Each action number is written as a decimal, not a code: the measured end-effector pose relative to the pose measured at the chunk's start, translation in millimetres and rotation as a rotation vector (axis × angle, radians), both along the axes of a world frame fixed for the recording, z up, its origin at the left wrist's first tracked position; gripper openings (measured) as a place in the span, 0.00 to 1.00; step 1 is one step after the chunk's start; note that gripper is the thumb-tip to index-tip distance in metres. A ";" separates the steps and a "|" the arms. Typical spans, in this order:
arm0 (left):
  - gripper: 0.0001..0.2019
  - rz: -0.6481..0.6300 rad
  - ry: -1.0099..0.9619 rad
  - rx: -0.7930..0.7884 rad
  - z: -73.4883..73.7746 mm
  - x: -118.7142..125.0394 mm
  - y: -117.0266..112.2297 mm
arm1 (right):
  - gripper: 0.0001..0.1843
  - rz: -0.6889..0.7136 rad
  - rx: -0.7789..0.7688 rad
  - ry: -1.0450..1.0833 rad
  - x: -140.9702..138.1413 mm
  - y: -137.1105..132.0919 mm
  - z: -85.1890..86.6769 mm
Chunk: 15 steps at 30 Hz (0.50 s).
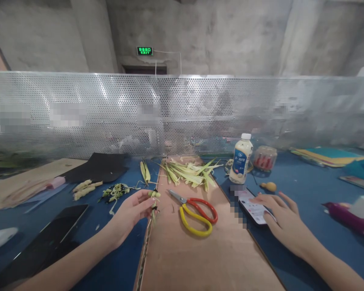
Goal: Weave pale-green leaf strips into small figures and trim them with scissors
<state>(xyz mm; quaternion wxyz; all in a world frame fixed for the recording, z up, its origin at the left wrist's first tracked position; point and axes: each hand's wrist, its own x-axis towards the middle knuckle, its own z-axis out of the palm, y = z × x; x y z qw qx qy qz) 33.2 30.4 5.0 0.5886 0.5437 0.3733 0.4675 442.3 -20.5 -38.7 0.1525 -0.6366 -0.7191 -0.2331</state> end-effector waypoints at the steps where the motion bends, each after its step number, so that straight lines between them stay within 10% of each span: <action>1: 0.13 -0.002 -0.001 0.000 -0.4 -0.1 0.3 | 0.22 0.004 -0.002 0.000 0.3 0.3 -0.7; 15: 0.12 -0.031 0.013 -0.010 -2.8 -1.7 1.5 | 0.20 0.064 -0.011 0.058 -1.9 0.4 0.0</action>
